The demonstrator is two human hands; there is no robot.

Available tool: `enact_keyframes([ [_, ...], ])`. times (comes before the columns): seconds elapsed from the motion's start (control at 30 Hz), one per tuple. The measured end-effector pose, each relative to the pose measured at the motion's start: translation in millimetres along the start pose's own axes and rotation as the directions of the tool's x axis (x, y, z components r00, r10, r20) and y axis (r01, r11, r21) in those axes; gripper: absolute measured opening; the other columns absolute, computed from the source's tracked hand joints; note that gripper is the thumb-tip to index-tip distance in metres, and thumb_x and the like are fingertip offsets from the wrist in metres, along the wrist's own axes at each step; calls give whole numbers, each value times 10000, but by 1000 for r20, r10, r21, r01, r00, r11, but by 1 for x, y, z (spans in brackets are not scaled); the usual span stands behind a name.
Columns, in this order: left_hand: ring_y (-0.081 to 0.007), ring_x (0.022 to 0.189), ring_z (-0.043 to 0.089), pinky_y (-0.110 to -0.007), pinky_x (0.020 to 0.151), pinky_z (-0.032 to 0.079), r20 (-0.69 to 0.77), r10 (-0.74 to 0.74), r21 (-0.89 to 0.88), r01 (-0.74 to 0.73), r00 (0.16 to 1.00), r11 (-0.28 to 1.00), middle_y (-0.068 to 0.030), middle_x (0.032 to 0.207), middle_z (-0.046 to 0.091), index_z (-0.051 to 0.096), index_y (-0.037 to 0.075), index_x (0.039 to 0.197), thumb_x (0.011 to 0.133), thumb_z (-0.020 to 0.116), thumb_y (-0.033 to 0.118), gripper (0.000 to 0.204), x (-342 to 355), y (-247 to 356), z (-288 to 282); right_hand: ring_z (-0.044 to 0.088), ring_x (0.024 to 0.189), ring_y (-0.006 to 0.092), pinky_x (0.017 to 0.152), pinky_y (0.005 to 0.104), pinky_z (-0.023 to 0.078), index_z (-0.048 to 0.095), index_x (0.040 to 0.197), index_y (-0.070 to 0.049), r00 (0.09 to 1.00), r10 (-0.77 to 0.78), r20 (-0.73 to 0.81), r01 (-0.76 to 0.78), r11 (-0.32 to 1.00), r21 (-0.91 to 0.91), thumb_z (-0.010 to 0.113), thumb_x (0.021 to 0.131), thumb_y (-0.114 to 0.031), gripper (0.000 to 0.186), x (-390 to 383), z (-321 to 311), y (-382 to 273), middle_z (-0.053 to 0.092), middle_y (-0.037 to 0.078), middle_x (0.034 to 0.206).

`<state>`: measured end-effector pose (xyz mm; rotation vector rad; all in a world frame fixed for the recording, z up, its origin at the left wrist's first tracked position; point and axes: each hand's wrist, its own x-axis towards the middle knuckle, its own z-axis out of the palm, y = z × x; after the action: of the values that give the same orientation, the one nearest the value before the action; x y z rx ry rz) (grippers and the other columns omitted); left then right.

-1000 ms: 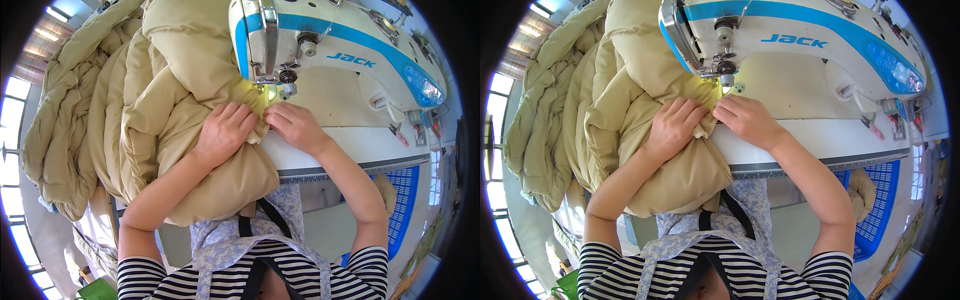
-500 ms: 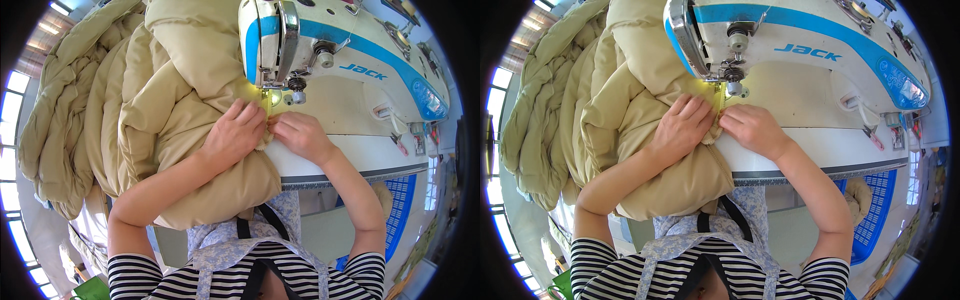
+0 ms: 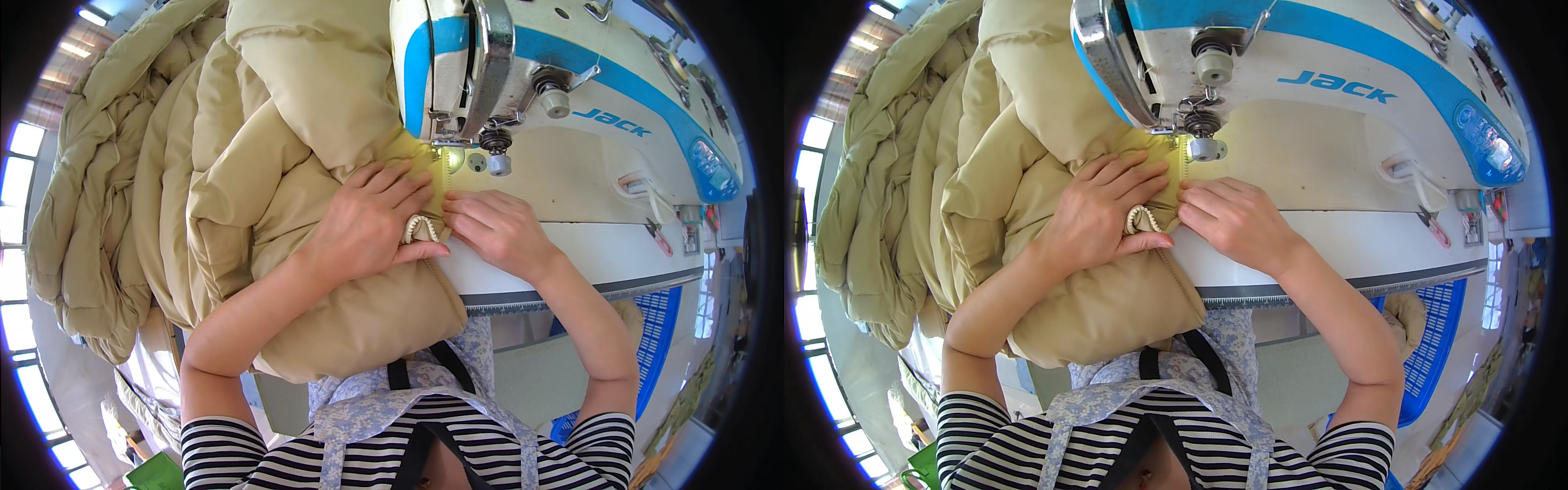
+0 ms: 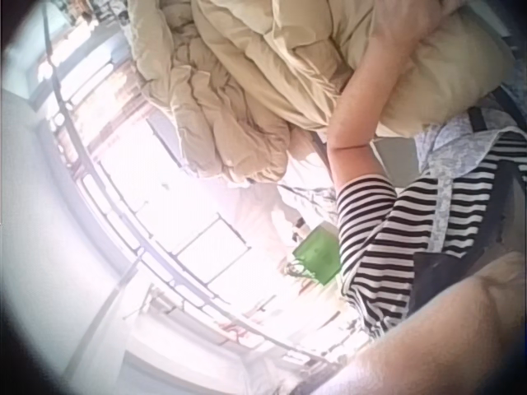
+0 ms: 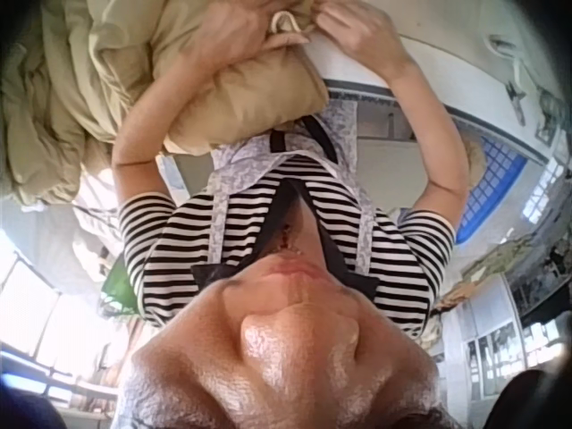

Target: The person sews a beige puffer jacket using a sewing machine. They align the zipper, guide the fabric under the needle, and stitch along the edge, repeatedly adjusting the jacket to continue sewing.

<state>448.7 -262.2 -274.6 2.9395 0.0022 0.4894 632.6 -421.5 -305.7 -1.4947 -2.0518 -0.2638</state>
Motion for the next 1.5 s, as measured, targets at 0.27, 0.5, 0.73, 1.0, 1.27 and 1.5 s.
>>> enact_keyframes([
  [0.27,-327,1257,583,-484,1069,448,-11,0,-25,0,1000,1000,-117,1289,666,691,10,1178,805,754,565,672,6,-8,4,695,876,204,743,333,561,658,937,-62,1000,-20,-5,20,998,-63,691,788,-110,159,4,0,9,679,44,963],
  [0.5,-335,1253,577,-531,1146,397,-30,31,11,-31,999,999,-115,1276,671,691,14,1210,819,743,551,666,16,-27,9,681,832,212,715,335,550,670,961,-67,999,35,11,-34,992,-120,685,797,-114,171,8,10,21,701,42,1018],
  [0.73,-333,1286,558,-544,1170,364,-51,51,75,-47,997,996,-110,1257,683,686,4,1226,855,715,544,655,14,-27,10,702,897,169,654,306,551,701,1003,-72,999,38,23,-34,987,-156,724,805,-124,206,4,13,24,707,16,1086],
  [1.0,-317,1289,564,-520,1161,386,-27,85,149,-80,996,986,-116,1255,666,686,5,1197,844,748,458,578,14,-23,7,671,884,221,763,356,575,680,986,-51,996,82,-40,-86,989,-121,682,793,-109,201,9,15,11,677,51,1071],
  [1.27,-258,1112,659,-351,817,594,79,-67,-66,73,995,995,-97,1173,676,697,12,1089,873,753,229,312,-7,23,-8,674,985,236,816,342,586,660,931,-40,998,-39,-55,39,999,-13,693,786,-92,158,1,7,0,645,73,987],
  [1.5,-290,1147,666,-381,921,563,-127,-73,-48,67,989,997,-110,1223,692,694,11,1166,950,673,125,245,5,3,11,656,893,230,754,349,571,639,935,-42,998,-37,-52,37,999,-4,726,799,-90,168,2,7,0,617,66,932],
])
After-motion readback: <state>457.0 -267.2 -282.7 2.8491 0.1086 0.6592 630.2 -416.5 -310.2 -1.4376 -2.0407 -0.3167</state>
